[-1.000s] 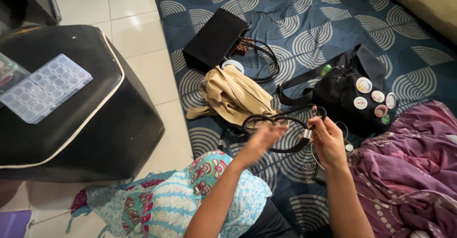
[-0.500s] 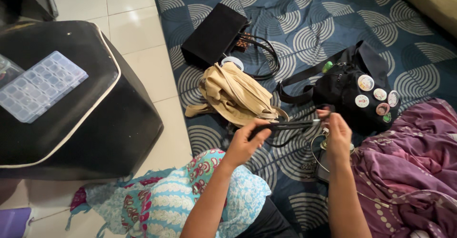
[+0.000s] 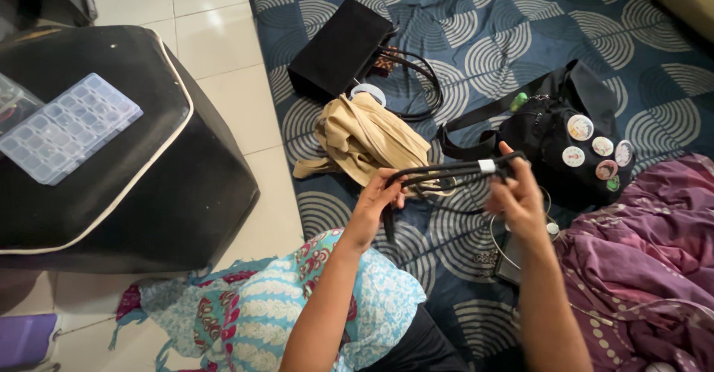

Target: The person sits on the floor and packs a backpack, placing a snack packet and a small pouch inside and fastening it. They then open a beige handbag, place a wallet inside, coil a charging cable, and arrange small items and a charger into the handbag.

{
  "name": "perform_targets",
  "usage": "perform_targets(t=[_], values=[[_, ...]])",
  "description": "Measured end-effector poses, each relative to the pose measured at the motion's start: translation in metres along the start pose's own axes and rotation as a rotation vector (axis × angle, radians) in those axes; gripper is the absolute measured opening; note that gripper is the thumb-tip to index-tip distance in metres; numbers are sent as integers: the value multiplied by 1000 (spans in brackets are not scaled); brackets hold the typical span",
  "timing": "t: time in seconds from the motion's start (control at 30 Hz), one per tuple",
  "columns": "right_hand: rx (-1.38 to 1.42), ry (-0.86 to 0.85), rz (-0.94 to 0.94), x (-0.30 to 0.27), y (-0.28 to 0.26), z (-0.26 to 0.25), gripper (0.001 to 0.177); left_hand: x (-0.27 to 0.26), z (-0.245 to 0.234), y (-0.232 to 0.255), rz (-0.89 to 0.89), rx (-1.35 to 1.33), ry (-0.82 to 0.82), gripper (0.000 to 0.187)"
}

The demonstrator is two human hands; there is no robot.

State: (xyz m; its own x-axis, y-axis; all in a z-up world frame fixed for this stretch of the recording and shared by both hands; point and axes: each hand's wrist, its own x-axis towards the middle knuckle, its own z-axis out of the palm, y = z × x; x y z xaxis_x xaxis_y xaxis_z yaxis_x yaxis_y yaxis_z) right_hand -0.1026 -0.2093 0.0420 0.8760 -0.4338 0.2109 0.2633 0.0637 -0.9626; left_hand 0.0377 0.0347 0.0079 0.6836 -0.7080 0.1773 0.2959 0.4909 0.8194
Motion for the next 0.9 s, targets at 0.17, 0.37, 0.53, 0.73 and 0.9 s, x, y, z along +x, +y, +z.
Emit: perform_targets(t=[0.17,0.37,0.53,0.73,0.9], values=[[-259,107,-58,-4,-43,2,45,4,31,37,-86,202,-258,45],[-526,17,-70,-11,-47,13,19,16,99,77,93,793,-88,39],[-474,21,-86,-10,-30,12,40,36,114,94,234,623,68,33],[-428,-94,-270,-10,-16,21,95,61,108,75,243,197,-270,19],[-148,-206,-138,4,40,36,70,72,125,57,109,-37,-297,23]])
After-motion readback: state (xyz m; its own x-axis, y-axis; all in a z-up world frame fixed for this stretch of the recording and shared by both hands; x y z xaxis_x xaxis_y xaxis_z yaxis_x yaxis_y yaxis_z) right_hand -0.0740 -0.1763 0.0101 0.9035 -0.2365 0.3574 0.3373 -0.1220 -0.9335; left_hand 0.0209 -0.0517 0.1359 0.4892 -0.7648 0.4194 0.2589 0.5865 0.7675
